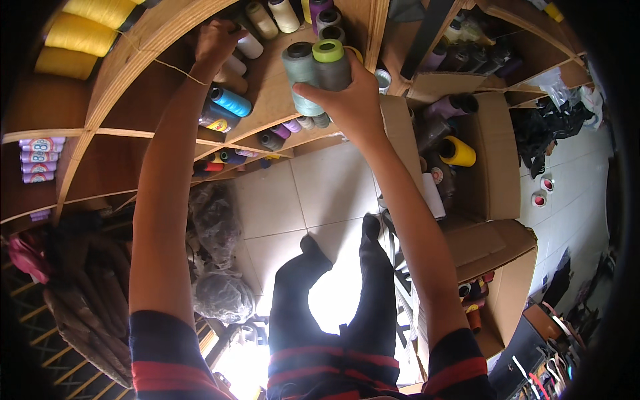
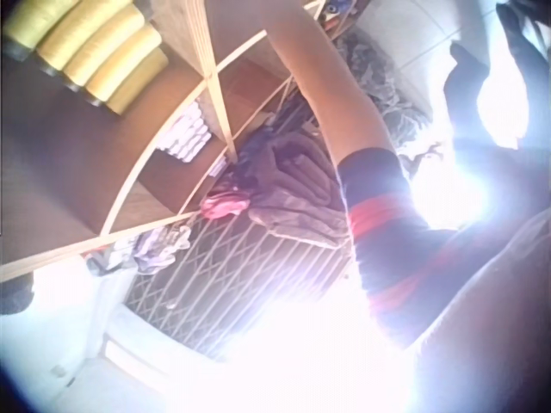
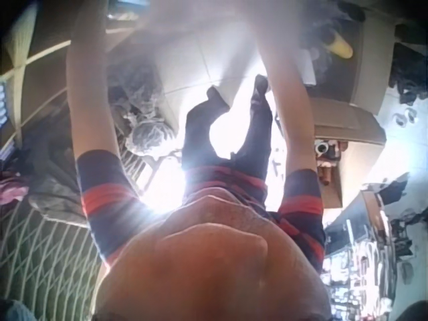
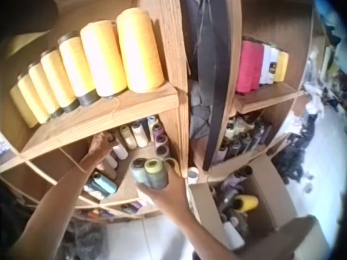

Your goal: The person organizes thread spools by taking them from cardboard boxes and placing them onto wooden shelves.

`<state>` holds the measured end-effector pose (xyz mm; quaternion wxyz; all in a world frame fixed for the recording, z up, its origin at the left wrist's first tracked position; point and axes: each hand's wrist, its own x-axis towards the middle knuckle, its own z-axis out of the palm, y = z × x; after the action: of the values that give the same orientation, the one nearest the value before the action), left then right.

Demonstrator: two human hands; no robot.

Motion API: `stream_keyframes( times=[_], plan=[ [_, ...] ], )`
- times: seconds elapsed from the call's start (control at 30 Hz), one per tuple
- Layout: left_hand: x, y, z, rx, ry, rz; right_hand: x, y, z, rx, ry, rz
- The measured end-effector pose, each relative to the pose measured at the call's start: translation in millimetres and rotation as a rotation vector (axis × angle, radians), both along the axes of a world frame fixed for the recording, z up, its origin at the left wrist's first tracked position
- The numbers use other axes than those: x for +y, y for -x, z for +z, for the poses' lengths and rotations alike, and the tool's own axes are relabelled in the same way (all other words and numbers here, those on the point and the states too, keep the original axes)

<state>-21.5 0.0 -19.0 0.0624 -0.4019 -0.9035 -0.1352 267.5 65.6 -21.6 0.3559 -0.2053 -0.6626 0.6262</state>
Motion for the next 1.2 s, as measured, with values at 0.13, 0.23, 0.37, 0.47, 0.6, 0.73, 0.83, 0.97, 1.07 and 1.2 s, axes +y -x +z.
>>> stream_keyframes(
  times=[0.13, 0.23, 0.37, 0.47, 0.6, 0.73, 0.83, 0.97, 1.07, 1.2],
  plan=[
    [-3, 12, -8, 0.035, -0.081, -0.021, -1, 2, -3, 0.001, 0.03, 0.004],
    [-2, 6, -7, 0.189, -0.151, -0.039, -1, 4, -7, 0.035, 0.066, 0.013],
    [-19, -11, 5, 0.141, -0.203, -0.124, -11, 11, -1, 0.013, 0.08, 0.032],
    [-15, -78, 36, -0.447, -0.26, -0.467, -6, 9, -4, 0.008, 0.083, -0.004],
    [-23, -132, 64, -0.974, -0.042, -0.414, -7, 9, -10, 0.061, 0.043, -0.009],
    [-33, -117, 51, -0.972, -0.017, -0.524, -14, 4, -5, 0.041, -0.022, 0.004],
    [-24, -95, 38, -0.795, 0.063, -0.361, -11, -3, -3, -0.012, 0.011, -0.077],
    [11, -83, 43, -0.314, 0.199, -0.35, -10, -29, 5, -0.135, 0.094, -0.019],
    [14, -25, 10, -0.103, -0.005, -0.336, -16, -34, 11, -0.107, 0.066, 0.028],
    [30, 1, -2, 0.011, -0.019, -0.281, -12, -40, 11, -0.123, 0.107, 0.072]
  ],
)
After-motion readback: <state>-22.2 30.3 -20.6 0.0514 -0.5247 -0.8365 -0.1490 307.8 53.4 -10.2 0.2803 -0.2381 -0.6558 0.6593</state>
